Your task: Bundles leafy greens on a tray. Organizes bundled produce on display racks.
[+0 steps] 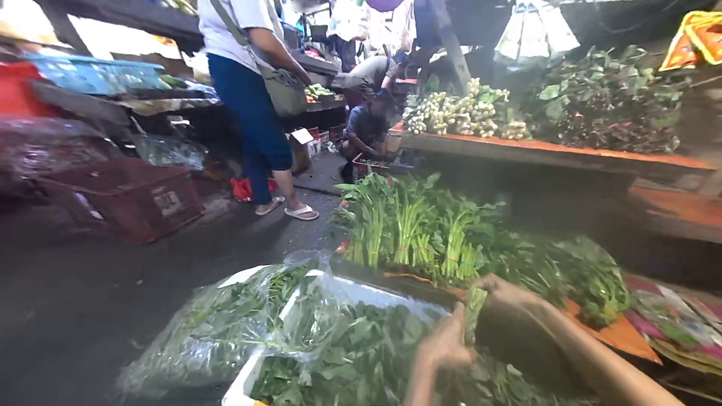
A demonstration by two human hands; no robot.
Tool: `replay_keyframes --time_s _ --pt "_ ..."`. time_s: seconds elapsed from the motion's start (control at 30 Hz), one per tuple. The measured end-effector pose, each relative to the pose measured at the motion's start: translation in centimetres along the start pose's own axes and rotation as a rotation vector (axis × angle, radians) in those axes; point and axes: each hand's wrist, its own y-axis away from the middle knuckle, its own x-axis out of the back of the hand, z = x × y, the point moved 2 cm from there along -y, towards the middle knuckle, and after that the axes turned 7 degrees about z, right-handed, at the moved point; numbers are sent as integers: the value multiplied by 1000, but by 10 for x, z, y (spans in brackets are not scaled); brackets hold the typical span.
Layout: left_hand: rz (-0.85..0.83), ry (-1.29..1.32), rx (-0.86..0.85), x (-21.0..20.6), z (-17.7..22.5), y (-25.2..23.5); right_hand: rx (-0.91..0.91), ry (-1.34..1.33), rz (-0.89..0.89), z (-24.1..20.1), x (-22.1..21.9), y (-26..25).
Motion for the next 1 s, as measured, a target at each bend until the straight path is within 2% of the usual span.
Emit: replay_keyframes --time_s 0.17,0.23,0.27,0.3,0.37,0.43,0.47,0.53,0.67,0.73,0.77,0.87,1.0 --pt "172 -10 191 16 4 11 43 210 -176 -8 -17 28" --pt "201 -37 229 16 6 9 186 171 -213 -22 -28 43" --pt "215 -27 233 14 5 8 334 124 -220 -24 -35 49" --pt "242 17 222 11 4 7 513 76 -198 -25 -44 54" --pt "326 169 157 1 3 6 840 12 -7 -28 -65 59" --pt "385 164 68 -1 5 6 990 -44 286 -28 -79 62" --pt "367 123 101 2 8 5 973 -75 430 -26 -82 63" --pt "376 97 153 4 8 1 798 -184 638 -15 -86 62" --pt "422 8 235 -4 19 -1 223 -632 813 7 -103 49" --pt "448 -127 232 -6 16 -4 -27 -755 791 3 -101 45" --pt "428 -229 219 -7 13 -6 -97 -752 778 -1 -95 42" --pt "307 -482 98 -15 6 -12 -116 -518 731 -10 -64 25" --pt "204 -429 -8 -10 9 -8 -194 -182 343 -27 -29 6"
